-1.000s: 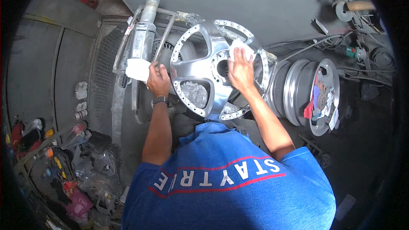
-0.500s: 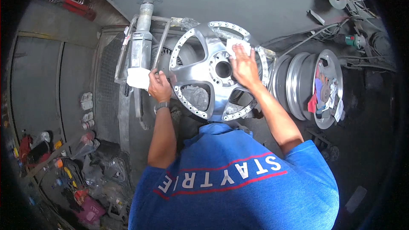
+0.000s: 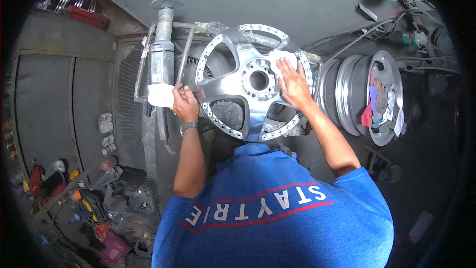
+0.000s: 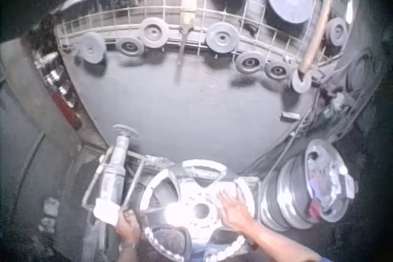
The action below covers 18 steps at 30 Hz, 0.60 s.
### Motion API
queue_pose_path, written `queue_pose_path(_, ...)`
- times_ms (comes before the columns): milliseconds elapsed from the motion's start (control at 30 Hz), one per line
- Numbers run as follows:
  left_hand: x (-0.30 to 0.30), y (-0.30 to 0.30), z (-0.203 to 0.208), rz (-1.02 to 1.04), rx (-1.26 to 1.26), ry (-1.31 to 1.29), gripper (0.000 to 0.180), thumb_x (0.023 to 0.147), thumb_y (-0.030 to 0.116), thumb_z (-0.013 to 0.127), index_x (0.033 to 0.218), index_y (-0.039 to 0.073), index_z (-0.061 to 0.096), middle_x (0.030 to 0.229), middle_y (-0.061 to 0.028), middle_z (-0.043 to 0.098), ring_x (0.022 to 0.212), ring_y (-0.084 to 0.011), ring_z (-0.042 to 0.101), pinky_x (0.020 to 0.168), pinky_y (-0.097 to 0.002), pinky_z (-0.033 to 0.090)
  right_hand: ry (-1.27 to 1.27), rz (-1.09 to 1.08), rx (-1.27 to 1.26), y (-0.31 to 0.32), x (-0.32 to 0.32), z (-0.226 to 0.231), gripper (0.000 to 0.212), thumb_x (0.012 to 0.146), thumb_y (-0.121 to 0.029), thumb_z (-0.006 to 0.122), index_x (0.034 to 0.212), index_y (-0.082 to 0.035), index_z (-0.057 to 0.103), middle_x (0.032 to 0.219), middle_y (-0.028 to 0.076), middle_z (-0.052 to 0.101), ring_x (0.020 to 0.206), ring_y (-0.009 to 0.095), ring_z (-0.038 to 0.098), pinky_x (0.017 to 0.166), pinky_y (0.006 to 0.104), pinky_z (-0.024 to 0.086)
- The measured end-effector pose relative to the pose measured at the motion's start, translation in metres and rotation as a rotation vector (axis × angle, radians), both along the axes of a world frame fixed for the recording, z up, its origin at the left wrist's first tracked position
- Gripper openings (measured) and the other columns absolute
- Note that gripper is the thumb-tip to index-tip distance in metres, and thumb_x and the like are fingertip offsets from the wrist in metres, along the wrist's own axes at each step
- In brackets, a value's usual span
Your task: The person wipes a silver wheel rim mounted on a stand with a white cloth, repeatedly folding the cloth and rotating the rim to clean different sections. The person continues wiping the rim surface throughout the clip.
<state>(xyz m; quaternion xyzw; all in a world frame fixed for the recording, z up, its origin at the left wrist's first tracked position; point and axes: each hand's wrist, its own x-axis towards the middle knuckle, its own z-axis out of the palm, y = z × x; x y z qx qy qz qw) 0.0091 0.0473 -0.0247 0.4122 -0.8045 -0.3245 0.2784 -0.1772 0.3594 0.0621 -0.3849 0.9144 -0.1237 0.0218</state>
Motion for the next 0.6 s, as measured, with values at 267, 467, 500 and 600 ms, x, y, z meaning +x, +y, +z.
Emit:
queue_pose_path(267,-0.002,0.002,0.001,0.011,-0.031,0.002,0.026,0.098,0.027,0.063,0.114,0.007,0.066,0.073,-0.0084,0.062,0.066,-0.0275,0.06,0.065,-0.0437,0.047,-0.533,-0.5,0.043,0.002,-0.125,-0.01,0.059,0.108,-0.041,0.035,0.145,0.0,0.054,0.152,0.026,0.05,0.143,0.039,0.045,0.121,0.0576,0.028)
queue_pose_path(467,-0.004,0.002,0.003,0.023,0.035,0.001,0.026,0.099,0.028,0.064,0.113,0.007,0.067,0.074,-0.007,0.062,0.066,-0.0256,0.059,0.064,-0.041,0.047,-0.211,-0.382,-0.054,0.008,-0.105,-0.023,0.059,0.105,-0.04,0.041,0.145,0.002,0.053,0.134,0.03,0.062,0.129,0.047,0.056,0.112,0.0528,0.041)
queue_pose_path(500,-0.004,0.002,0.002,0.018,0.03,0.002,0.025,0.098,0.027,0.064,0.113,0.007,0.067,0.074,-0.0071,0.062,0.066,-0.0253,0.059,0.064,-0.0406,0.047,-0.141,-0.366,-0.064,0.013,-0.097,-0.025,0.061,0.104,-0.041,0.042,0.145,0.004,0.051,0.126,0.032,0.065,0.122,0.05,0.059,0.107,0.0517,0.045)
queue_pose_path(600,-0.002,0.002,0.002,0.004,0.007,0.011,0.025,0.098,0.025,0.064,0.114,0.006,0.067,0.073,-0.0075,0.063,0.065,-0.0256,0.06,0.063,-0.0407,0.047,-0.381,-0.575,0.009,0.018,-0.101,-0.018,0.059,0.105,-0.042,0.042,0.145,-0.001,0.053,0.126,0.031,0.066,0.122,0.049,0.06,0.107,0.0529,0.045)
